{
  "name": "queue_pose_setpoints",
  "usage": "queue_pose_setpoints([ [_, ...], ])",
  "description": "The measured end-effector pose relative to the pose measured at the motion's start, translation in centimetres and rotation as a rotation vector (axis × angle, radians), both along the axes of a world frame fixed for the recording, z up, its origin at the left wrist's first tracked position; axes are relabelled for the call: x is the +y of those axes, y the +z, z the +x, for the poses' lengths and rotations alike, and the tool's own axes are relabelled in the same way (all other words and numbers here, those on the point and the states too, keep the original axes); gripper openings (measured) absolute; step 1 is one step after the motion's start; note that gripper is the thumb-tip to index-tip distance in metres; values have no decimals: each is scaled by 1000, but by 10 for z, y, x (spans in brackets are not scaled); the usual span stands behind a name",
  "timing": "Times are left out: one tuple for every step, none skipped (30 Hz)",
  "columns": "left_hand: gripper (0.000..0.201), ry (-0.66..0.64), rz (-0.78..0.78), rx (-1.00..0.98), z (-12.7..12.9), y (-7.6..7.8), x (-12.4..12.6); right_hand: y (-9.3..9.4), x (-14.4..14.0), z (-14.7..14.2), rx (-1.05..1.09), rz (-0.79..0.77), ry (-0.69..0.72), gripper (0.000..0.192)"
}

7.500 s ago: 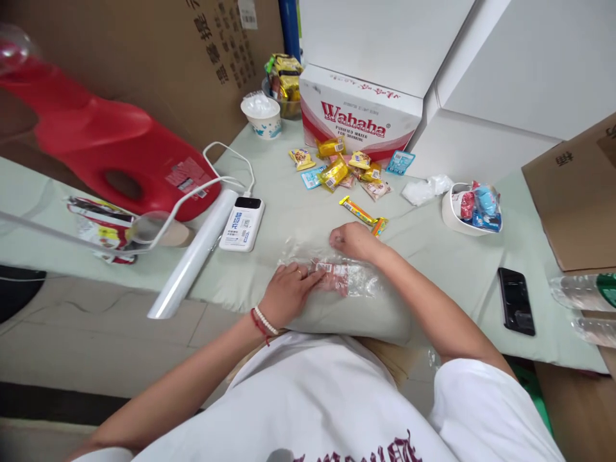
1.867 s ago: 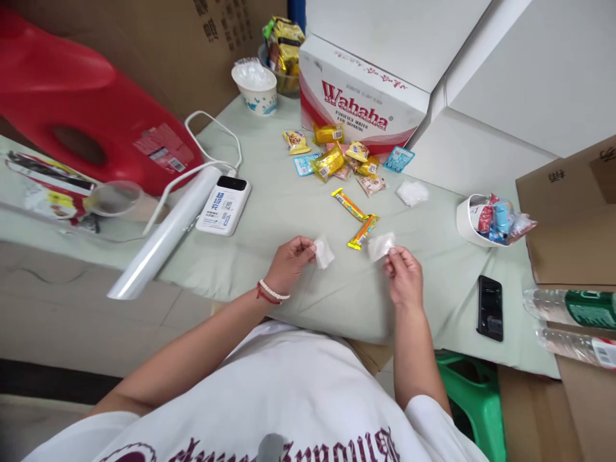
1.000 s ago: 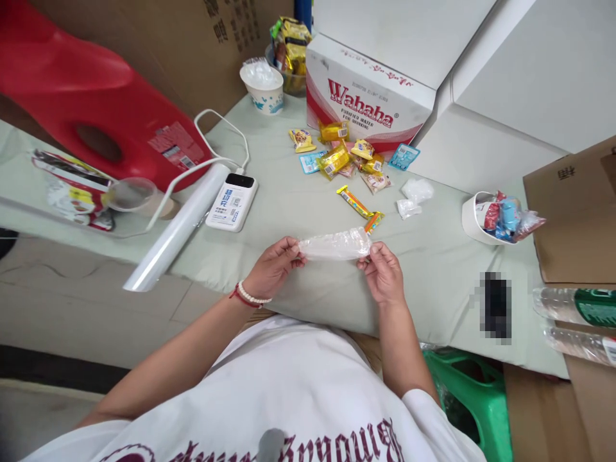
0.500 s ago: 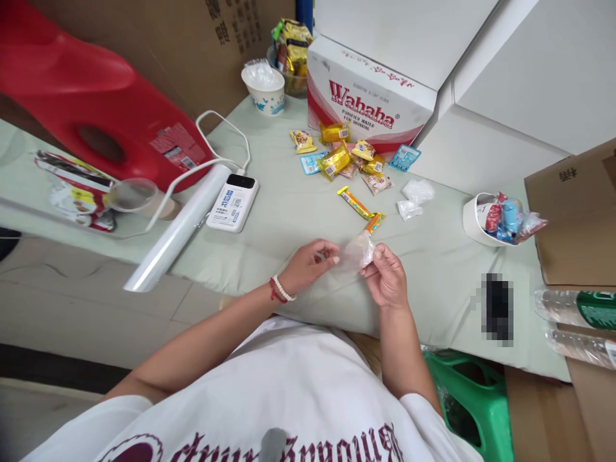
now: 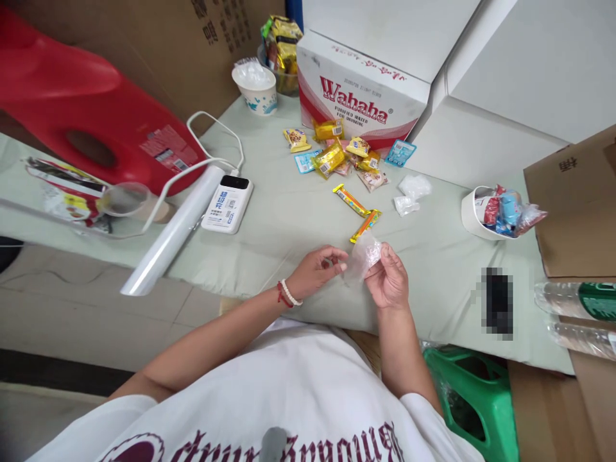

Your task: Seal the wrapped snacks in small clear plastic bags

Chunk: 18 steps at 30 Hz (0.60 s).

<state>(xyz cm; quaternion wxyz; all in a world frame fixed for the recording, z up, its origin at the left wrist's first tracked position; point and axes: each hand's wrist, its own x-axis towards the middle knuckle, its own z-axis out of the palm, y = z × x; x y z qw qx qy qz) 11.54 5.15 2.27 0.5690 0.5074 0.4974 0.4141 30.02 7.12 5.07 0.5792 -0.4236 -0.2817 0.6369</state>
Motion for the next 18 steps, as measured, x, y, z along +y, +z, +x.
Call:
queue_pose_setpoints([
  [20,-25,-9,3,4,-1,0,1,0,-1,0,-2,7,23],
  [18,-42,-16,-1,6,-2,-1,1,0,0,-2,-1,10,23],
  [18,-49,-20,-12,7,-3,-1,2,0,2,-7,2,8,24],
  [18,-48,-17,-27,6,-4,-2,3,1,4,-15,4,3,25],
  [19,-41,-8,-45,3,-5,-3,4,1,8,-26,5,-9,26],
  [19,-34,4,-63,-1,-5,-4,5,2,11,-37,4,-27,27],
  [20,-30,13,-83,-5,-5,-4,5,3,15,-47,4,-53,27],
  [22,-28,19,-105,-9,-5,-5,5,4,19,-51,6,-84,27],
  [23,-22,22,-126,-11,-4,-6,4,4,21,-49,6,-114,27],
  [24,-12,22,-141,-12,-3,-6,3,4,22,-40,3,-140,26],
  [25,0,20,-150,-11,-2,-6,2,4,22,-27,-4,-158,25],
  [25,10,15,-153,-8,-1,-6,1,3,21,-15,-15,-166,24],
  [26,16,6,-150,-4,0,-6,0,1,19,-8,-27,-164,25],
  [29,16,-7,-142,1,0,-6,0,0,16,-6,-35,-152,25],
  [30,6,-21,-131,6,1,-6,1,-2,13,-11,-37,-135,26],
  [30,-13,-31,-119,10,1,-6,2,-2,10,-20,-30,-115,27],
  [28,-34,-36,-108,14,1,-5,4,-3,9,-32,-20,-86,29],
  [26,-54,-34,-101,16,1,-5,7,-2,10,-49,-10,-49,30],
])
